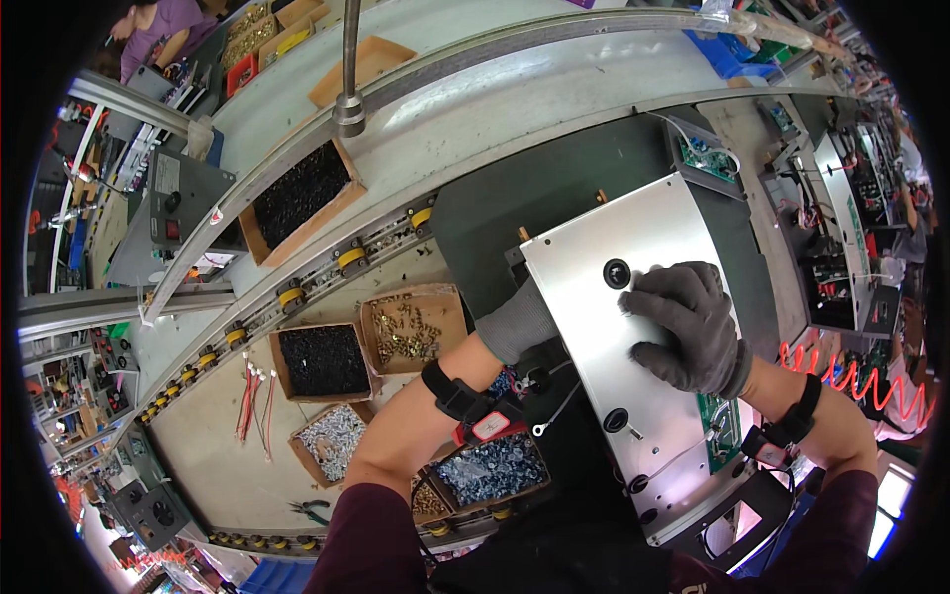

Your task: Assembling the internal and external components of a welding machine on a production line.

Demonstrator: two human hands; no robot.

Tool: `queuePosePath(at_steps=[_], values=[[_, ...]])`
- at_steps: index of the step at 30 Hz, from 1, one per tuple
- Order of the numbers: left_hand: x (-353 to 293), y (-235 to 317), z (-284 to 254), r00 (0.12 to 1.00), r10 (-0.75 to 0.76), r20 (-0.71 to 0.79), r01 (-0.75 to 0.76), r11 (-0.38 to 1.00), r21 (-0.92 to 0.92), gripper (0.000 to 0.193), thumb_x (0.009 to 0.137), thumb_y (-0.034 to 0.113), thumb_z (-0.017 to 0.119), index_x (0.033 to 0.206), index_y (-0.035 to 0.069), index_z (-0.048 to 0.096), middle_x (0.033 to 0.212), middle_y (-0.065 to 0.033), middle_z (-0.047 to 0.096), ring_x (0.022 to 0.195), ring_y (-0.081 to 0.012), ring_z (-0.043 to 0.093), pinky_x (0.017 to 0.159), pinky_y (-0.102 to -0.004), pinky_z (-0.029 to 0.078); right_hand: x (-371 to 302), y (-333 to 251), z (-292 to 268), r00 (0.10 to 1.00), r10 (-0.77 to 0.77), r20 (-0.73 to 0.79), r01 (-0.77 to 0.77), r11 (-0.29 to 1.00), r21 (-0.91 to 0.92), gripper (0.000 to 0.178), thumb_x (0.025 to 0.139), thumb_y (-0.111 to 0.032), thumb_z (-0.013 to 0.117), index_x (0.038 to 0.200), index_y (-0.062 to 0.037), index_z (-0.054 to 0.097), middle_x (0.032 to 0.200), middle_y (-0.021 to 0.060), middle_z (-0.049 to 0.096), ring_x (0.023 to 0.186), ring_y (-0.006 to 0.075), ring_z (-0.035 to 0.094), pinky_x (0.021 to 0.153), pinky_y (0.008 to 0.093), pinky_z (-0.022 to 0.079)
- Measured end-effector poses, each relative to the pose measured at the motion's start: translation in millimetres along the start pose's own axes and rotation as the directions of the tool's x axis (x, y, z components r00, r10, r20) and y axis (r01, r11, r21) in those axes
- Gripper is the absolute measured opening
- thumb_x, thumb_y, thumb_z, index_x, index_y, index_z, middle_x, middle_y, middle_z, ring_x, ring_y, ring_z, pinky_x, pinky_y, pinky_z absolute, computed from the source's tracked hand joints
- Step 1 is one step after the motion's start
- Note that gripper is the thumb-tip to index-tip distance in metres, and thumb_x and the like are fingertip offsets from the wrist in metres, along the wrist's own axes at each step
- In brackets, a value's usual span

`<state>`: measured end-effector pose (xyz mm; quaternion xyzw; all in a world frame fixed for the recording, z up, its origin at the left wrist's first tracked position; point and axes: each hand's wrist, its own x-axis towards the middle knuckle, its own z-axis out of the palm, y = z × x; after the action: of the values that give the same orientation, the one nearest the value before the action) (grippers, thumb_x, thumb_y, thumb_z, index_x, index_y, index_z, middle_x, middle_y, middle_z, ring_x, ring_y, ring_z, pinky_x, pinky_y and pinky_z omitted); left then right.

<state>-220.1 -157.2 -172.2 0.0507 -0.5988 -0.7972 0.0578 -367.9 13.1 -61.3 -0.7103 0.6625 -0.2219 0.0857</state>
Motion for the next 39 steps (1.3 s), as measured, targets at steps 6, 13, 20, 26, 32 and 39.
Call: queuePosePath(at_steps=[6,13,20,26,32,39], values=[[5.1,-12.2,17.7,0.994,-0.096,0.046,0.104,0.787,-0.608,0.035,0.093,0.013,0.065,0.126,0.003,0.058,0.116,-0.01,0.064,0.103,-0.0159,0.063,0.085,-0.0308,0.057,0.6,1.6,0.6,1.0,-0.008,-0.028,0.007,1.0,-0.016,0.047,0.075,-0.034,0.075,0.116,-0.0121,0.066,0.113,0.0094,0.06,0.096,0.0299,0.059,0.084,0.0428,0.045],[-5.3,-22.8,33.7,0.99,0.105,-0.093,-0.134,0.904,-0.406,0.047,0.094,0.012,0.062,0.138,0.003,0.046,0.129,-0.0123,0.058,0.116,-0.02,0.059,0.093,-0.0341,0.055,-1.0,3.8,0.2,1.0,-0.019,-0.025,0.018,1.0,-0.002,0.047,0.077,-0.038,0.073,0.115,-0.0121,0.066,0.113,0.0093,0.06,0.095,0.0292,0.059,0.083,0.0428,0.045],[-8.2,-24.8,35.0,0.991,-0.008,-0.131,-0.078,0.763,-0.642,0.045,0.102,0.032,0.05,0.137,0.004,0.046,0.128,-0.0118,0.057,0.114,-0.021,0.06,0.093,-0.0353,0.054,-3.7,9.2,1.9,1.0,0.012,-0.022,-0.012,1.0,0.015,0.047,0.076,-0.036,0.074,0.115,-0.012,0.066,0.114,0.0091,0.06,0.097,0.0299,0.058,0.086,0.0441,0.045],[-9.1,-15.9,44.7,0.987,-0.086,-0.134,-0.02,0.768,-0.641,0.043,0.101,0.029,0.053,0.136,0.004,0.047,0.126,-0.0117,0.058,0.112,-0.0208,0.061,0.09,-0.0341,0.055,-3.9,9.7,1.7,1.0,0.022,-0.007,-0.022,0.999,0.041,0.05,0.072,-0.033,0.076,0.116,-0.0126,0.065,0.115,0.0092,0.06,0.098,0.0307,0.057,0.087,0.0441,0.044],[-7.2,-7.4,27.9,0.948,0.314,-0.048,-0.303,0.94,0.158,0.044,0.098,0.024,0.057,0.136,0.003,0.048,0.127,-0.0119,0.058,0.114,-0.0203,0.06,0.093,-0.0341,0.054,-4.8,12.3,4.1,1.0,0.021,-0.01,-0.021,0.999,0.04,0.052,0.073,-0.033,0.077,0.118,-0.0109,0.063,0.115,0.0099,0.06,0.097,0.0316,0.058,0.086,0.0445,0.045],[16.7,-26.0,16.2,0.991,-0.074,-0.114,-0.016,0.772,-0.635,0.047,0.098,0.02,0.058,0.139,0.002,0.046,0.128,-0.012,0.06,0.114,-0.0203,0.061,0.092,-0.034,0.055,8.8,4.1,-2.6,0.989,0.116,-0.09,-0.104,0.986,0.127,0.066,0.078,-0.034,0.077,0.132,-0.0061,0.05,0.113,0.0153,0.059,0.093,0.0344,0.06,0.08,0.0432,0.05]])
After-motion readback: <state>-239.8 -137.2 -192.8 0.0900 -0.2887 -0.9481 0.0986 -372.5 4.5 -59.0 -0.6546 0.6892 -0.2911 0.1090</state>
